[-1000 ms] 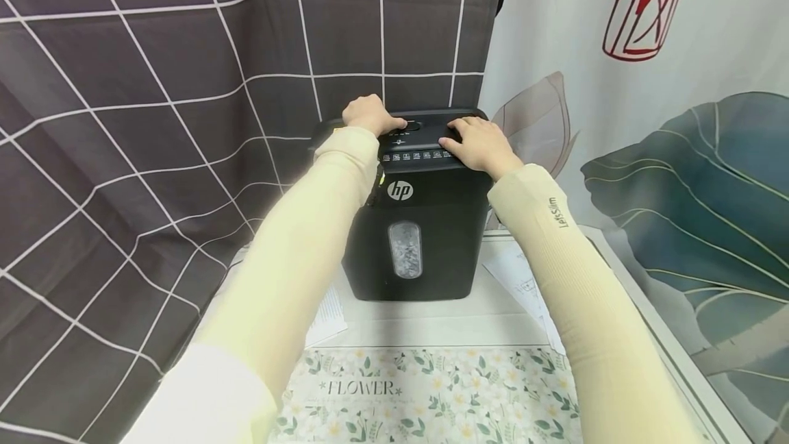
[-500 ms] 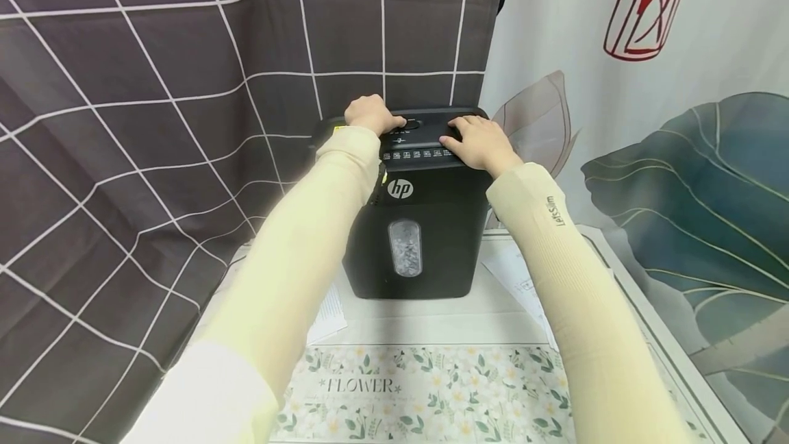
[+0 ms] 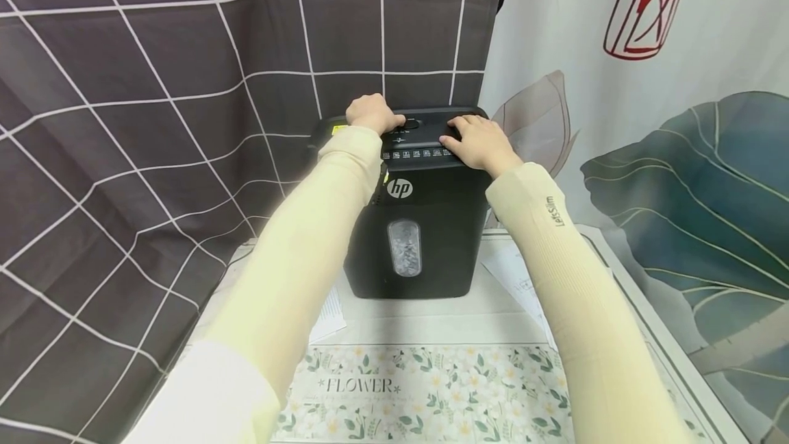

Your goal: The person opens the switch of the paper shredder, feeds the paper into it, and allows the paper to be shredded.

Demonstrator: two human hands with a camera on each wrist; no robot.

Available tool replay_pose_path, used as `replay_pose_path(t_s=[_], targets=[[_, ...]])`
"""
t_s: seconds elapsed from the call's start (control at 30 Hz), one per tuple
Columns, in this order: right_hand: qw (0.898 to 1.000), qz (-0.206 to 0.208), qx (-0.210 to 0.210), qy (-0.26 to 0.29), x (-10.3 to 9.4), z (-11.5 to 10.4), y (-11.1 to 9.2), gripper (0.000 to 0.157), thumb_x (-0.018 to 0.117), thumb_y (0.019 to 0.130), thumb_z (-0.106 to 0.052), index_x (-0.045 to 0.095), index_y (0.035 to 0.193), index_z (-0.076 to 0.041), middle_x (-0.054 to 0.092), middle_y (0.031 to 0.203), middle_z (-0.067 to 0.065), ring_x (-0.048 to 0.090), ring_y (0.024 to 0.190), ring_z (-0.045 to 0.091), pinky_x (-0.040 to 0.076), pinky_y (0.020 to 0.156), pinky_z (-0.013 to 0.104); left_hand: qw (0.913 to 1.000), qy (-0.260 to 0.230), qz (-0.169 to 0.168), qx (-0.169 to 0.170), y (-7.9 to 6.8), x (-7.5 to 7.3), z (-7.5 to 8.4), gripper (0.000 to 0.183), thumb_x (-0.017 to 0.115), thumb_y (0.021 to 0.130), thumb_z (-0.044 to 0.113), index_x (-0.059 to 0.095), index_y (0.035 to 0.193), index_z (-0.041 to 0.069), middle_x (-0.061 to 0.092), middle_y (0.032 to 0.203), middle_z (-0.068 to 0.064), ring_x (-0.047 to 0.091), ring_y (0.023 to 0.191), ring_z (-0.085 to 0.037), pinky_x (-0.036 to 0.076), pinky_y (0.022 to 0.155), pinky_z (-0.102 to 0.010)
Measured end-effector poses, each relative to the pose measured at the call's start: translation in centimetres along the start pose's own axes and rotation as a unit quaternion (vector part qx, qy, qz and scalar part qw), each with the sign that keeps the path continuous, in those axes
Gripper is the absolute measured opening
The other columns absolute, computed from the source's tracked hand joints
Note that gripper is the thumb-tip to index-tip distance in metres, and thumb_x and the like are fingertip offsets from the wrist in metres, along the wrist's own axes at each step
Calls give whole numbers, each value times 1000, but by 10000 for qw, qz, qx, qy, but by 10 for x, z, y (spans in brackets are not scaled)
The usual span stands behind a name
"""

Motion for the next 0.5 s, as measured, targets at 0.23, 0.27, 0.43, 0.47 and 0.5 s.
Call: replay_pose_path(t_s=[0.23, 0.27, 0.43, 0.47, 0.5], targets=[[10000, -17, 0, -20, -1, 0, 0, 55, 36, 100, -37, 36, 140, 1, 33, 146, 28, 28, 136, 42, 21, 113, 55, 10000, 35, 47, -42, -1, -2, 0, 60, 50, 88, 58, 55, 132, 19, 61, 128, 0, 60, 111, -16, 54, 87, -30], [10000, -12, -3, -25, -1, 0, 1, 55, 36, 100, -37, 36, 140, 1, 33, 146, 27, 28, 136, 42, 21, 113, 55, 10000, 24, 53, -41, -1, -2, 0, 60, 50, 88, 58, 55, 132, 19, 61, 128, 0, 60, 111, -16, 54, 87, -31], [10000, -32, -29, -33, -1, -2, 2, 55, 36, 100, -37, 36, 140, 1, 33, 146, 28, 29, 136, 43, 22, 112, 55, 9999, -61, 30, 89, -2, -5, -5, 58, 50, 89, 56, 54, 133, 18, 60, 129, 0, 60, 111, -16, 53, 88, -29], [10000, -45, -38, -33, -1, -2, 2, 56, 35, 100, -38, 36, 140, 1, 33, 146, 28, 28, 136, 43, 21, 112, 55, 9999, -89, 25, 96, -2, -6, -8, 59, 50, 89, 57, 54, 133, 18, 60, 130, 1, 60, 112, -15, 53, 88, -28], [10000, -49, -39, -25, -1, -2, 3, 56, 36, 100, -38, 36, 140, 1, 33, 146, 28, 28, 136, 43, 21, 113, 55, 9999, -121, 22, 89, -2, -8, -12, 60, 50, 89, 58, 53, 134, 19, 59, 131, 1, 58, 114, -14, 51, 90, -27]])
Point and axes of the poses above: each hand's wrist, its own y-axis towards the middle knuckle, its own x-axis out of the palm, z = x × y, the point moved 6 cm from there along y, towards the middle knuckle
